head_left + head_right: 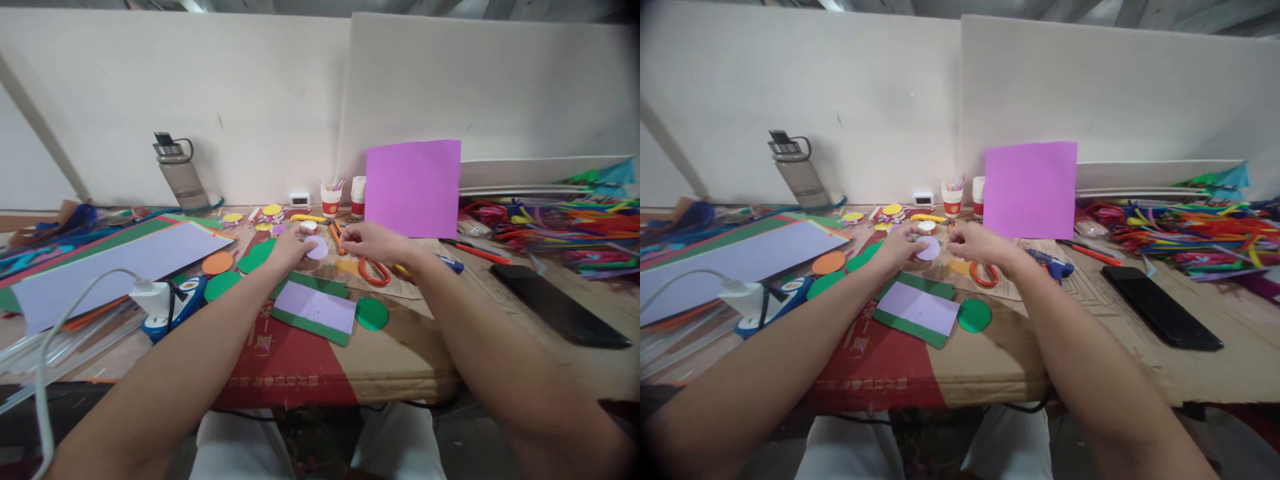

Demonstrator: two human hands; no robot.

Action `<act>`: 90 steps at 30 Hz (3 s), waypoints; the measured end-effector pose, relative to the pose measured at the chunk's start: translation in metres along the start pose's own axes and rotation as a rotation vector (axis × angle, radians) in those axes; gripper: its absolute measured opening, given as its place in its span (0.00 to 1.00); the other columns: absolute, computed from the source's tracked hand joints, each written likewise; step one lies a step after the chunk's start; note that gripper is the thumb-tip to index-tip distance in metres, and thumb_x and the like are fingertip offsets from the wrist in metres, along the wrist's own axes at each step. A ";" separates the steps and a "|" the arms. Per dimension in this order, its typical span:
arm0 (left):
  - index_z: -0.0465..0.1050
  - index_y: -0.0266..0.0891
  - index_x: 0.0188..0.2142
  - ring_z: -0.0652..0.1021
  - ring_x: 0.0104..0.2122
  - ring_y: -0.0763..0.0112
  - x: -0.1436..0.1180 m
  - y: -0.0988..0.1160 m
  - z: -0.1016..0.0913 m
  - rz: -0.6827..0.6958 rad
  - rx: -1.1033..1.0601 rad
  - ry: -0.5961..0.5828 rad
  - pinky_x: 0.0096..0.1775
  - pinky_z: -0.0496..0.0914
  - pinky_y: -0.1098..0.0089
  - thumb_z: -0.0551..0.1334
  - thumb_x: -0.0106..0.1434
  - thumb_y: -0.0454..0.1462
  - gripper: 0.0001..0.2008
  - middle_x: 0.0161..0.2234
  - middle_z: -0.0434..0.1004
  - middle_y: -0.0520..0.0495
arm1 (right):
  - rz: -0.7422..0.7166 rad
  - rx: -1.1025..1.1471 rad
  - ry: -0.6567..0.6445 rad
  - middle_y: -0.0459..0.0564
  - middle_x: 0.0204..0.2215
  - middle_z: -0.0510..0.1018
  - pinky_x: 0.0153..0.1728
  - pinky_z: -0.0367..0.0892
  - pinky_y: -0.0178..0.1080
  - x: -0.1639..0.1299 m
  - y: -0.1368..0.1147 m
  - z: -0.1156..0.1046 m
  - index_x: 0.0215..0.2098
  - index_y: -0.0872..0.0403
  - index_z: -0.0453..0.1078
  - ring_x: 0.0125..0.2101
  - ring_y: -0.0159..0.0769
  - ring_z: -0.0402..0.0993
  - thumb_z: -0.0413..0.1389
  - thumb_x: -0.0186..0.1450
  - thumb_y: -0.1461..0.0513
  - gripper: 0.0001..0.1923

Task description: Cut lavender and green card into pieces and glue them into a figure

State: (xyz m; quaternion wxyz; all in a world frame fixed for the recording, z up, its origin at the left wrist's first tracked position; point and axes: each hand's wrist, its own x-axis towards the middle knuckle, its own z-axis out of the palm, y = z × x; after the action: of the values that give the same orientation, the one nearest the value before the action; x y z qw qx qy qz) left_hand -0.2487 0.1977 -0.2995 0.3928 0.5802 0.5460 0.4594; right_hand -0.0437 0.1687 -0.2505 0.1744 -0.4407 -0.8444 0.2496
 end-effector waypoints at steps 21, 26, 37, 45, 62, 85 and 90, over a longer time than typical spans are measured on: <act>0.71 0.40 0.26 0.69 0.20 0.72 0.005 -0.006 -0.007 0.096 0.164 0.153 0.24 0.58 0.73 0.67 0.47 0.33 0.06 0.19 0.70 0.52 | -0.067 -0.639 -0.012 0.62 0.46 0.76 0.41 0.66 0.40 0.027 0.001 0.059 0.46 0.61 0.72 0.47 0.45 0.73 0.46 0.67 0.69 0.15; 0.71 0.40 0.28 0.70 0.21 0.71 0.007 -0.009 -0.009 0.098 0.158 0.157 0.24 0.59 0.73 0.66 0.48 0.32 0.07 0.21 0.72 0.51 | -0.026 -0.581 0.028 0.60 0.43 0.78 0.40 0.65 0.37 0.027 0.008 0.053 0.45 0.60 0.72 0.41 0.41 0.75 0.49 0.67 0.66 0.12; 0.72 0.40 0.27 0.74 0.27 0.68 0.007 -0.007 -0.007 0.109 0.141 0.204 0.30 0.63 0.71 0.65 0.47 0.29 0.08 0.26 0.76 0.49 | -0.024 -0.555 -0.017 0.58 0.45 0.78 0.42 0.64 0.37 0.025 0.005 0.047 0.42 0.59 0.75 0.44 0.42 0.75 0.51 0.68 0.65 0.11; 0.72 0.40 0.27 0.74 0.25 0.67 0.001 0.000 -0.005 0.110 0.146 0.183 0.27 0.62 0.71 0.65 0.47 0.28 0.08 0.22 0.75 0.51 | 0.025 -0.515 0.034 0.59 0.41 0.79 0.39 0.64 0.37 0.026 0.001 0.049 0.40 0.59 0.72 0.42 0.41 0.75 0.51 0.64 0.68 0.10; 0.79 0.37 0.37 0.77 0.35 0.63 0.000 -0.002 0.003 0.302 0.628 -0.120 0.40 0.69 0.66 0.62 0.58 0.38 0.10 0.37 0.81 0.45 | -0.180 0.584 -0.571 0.45 0.30 0.79 0.27 0.69 0.31 -0.012 -0.036 0.018 0.43 0.54 0.72 0.26 0.28 0.73 0.62 0.60 0.58 0.14; 0.77 0.36 0.28 0.76 0.30 0.67 -0.004 0.010 -0.003 0.304 0.458 0.019 0.36 0.68 0.68 0.61 0.54 0.34 0.06 0.28 0.79 0.47 | -0.189 0.001 -0.091 0.46 0.34 0.80 0.32 0.64 0.34 -0.008 -0.046 0.013 0.38 0.52 0.75 0.33 0.32 0.73 0.60 0.61 0.61 0.08; 0.77 0.37 0.30 0.77 0.32 0.68 0.002 0.009 -0.007 0.328 0.302 0.124 0.37 0.69 0.68 0.61 0.57 0.35 0.06 0.31 0.80 0.47 | -0.048 -0.266 -0.149 0.49 0.37 0.79 0.31 0.63 0.36 -0.012 -0.056 0.023 0.42 0.53 0.74 0.35 0.38 0.74 0.65 0.55 0.52 0.20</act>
State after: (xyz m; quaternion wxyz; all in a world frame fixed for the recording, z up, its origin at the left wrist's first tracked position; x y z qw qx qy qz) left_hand -0.2532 0.1982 -0.2886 0.1872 0.6839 0.5303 0.4649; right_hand -0.0858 0.1252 -0.2377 0.0572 -0.4199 -0.8909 0.1635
